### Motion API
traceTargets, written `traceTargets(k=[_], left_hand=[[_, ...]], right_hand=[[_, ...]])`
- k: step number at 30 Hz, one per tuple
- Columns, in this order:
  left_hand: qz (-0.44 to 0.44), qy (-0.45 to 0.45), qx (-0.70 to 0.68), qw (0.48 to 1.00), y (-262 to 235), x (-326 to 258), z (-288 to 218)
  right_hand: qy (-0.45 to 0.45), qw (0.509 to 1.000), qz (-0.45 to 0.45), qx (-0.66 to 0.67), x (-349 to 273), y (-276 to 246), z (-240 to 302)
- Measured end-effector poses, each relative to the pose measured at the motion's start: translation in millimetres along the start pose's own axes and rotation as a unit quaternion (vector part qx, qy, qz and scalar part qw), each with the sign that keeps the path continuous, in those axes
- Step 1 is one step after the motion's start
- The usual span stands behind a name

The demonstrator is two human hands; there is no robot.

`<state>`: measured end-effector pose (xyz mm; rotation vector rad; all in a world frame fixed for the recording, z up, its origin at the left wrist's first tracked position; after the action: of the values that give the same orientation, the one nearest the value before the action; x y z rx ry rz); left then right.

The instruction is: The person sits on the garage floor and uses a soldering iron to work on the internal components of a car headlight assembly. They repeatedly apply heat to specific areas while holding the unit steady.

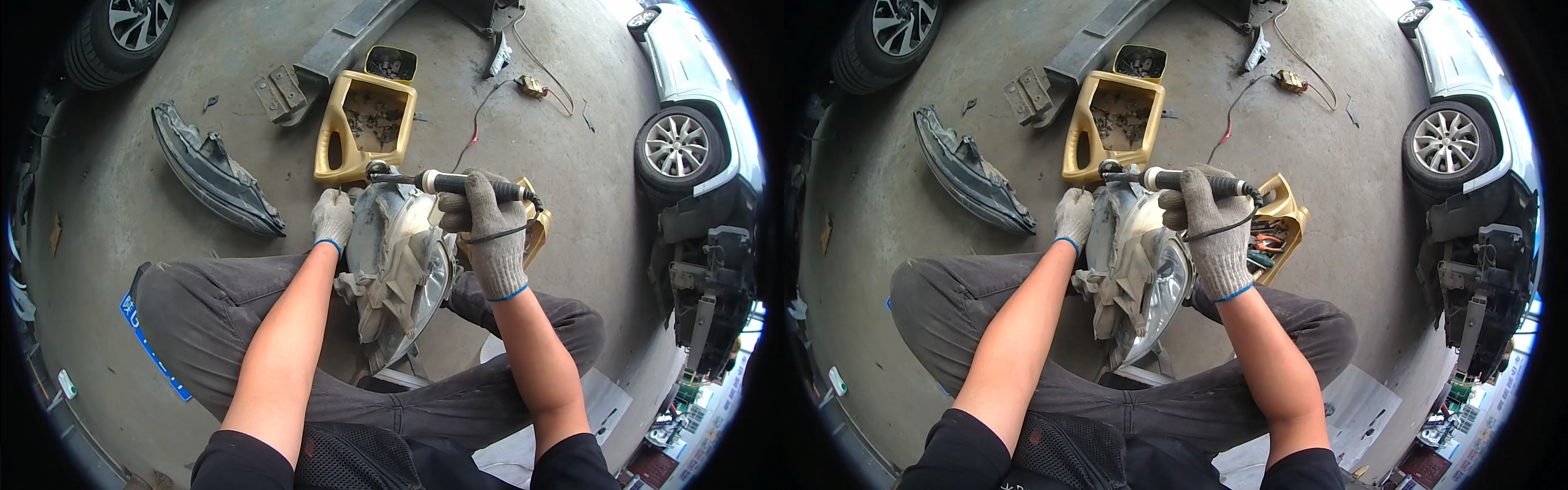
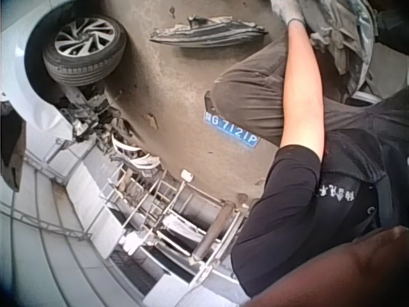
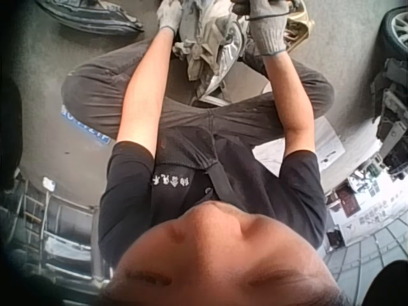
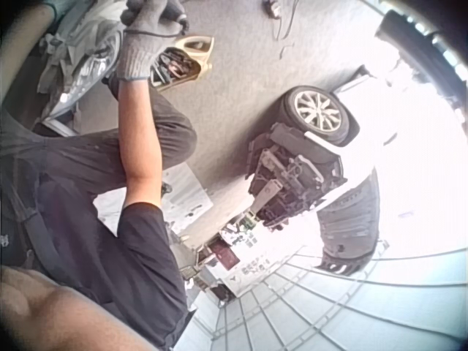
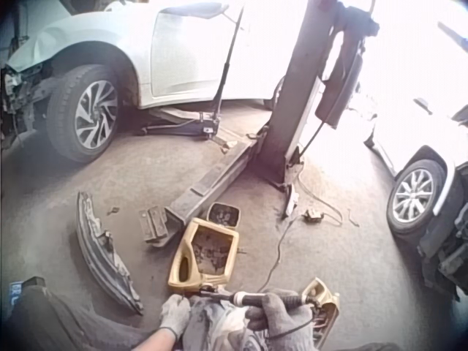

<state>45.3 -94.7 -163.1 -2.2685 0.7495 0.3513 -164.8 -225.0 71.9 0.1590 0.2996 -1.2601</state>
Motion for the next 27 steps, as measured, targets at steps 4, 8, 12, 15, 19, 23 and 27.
traceTargets(k=[4, 8, 12, 15, 19, 23, 27], left_hand=[[-0.005, 0.004, 0.009, 1.000, 0.7, 1.8, 1.0], [0.000, -0.005, -0.001, 1.000, -0.8, 0.0, 0.8], [0.003, -0.001, -0.004, 1.000, 1.0, 0.6, 0.2], [0.001, 0.000, -0.003, 1.000, 1.1, 2.3, 2.9], [-0.001, 0.001, -0.001, 1.000, 0.9, 1.5, 2.0], [0.000, 0.004, 0.002, 1.000, 2.8, 2.9, 3.2], [0.003, 0.003, 0.007, 1.000, 4.0, 5.7, 6.9]], right_hand=[[-0.016, 1.000, -0.016, 0.014, -0.9, -3.0, -0.1], [-0.016, 1.000, -0.002, 0.017, -3.8, 4.6, 3.7], [0.005, 1.000, 0.006, 0.019, -3.9, 4.4, 0.2], [0.010, 1.000, 0.015, 0.018, -9.1, 9.4, -3.1], [0.004, 1.000, 0.029, -0.001, -12.6, 12.5, -2.0], [-0.006, 1.000, 0.024, -0.010, -17.5, 15.5, -0.9], [-0.013, 1.000, 0.006, 0.005, -22.7, 14.2, 5.2]])
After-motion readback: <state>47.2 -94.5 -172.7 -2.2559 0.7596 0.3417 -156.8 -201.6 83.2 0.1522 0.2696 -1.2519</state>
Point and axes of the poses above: each hand's wrist, its own x-axis towards the middle knuckle, its own y-axis out of the palm, z = x × y, the point moved 9 cm from there along x, towards the middle knuckle, and after that the axes turned 5 degrees about -z, right-handed, at the moved point
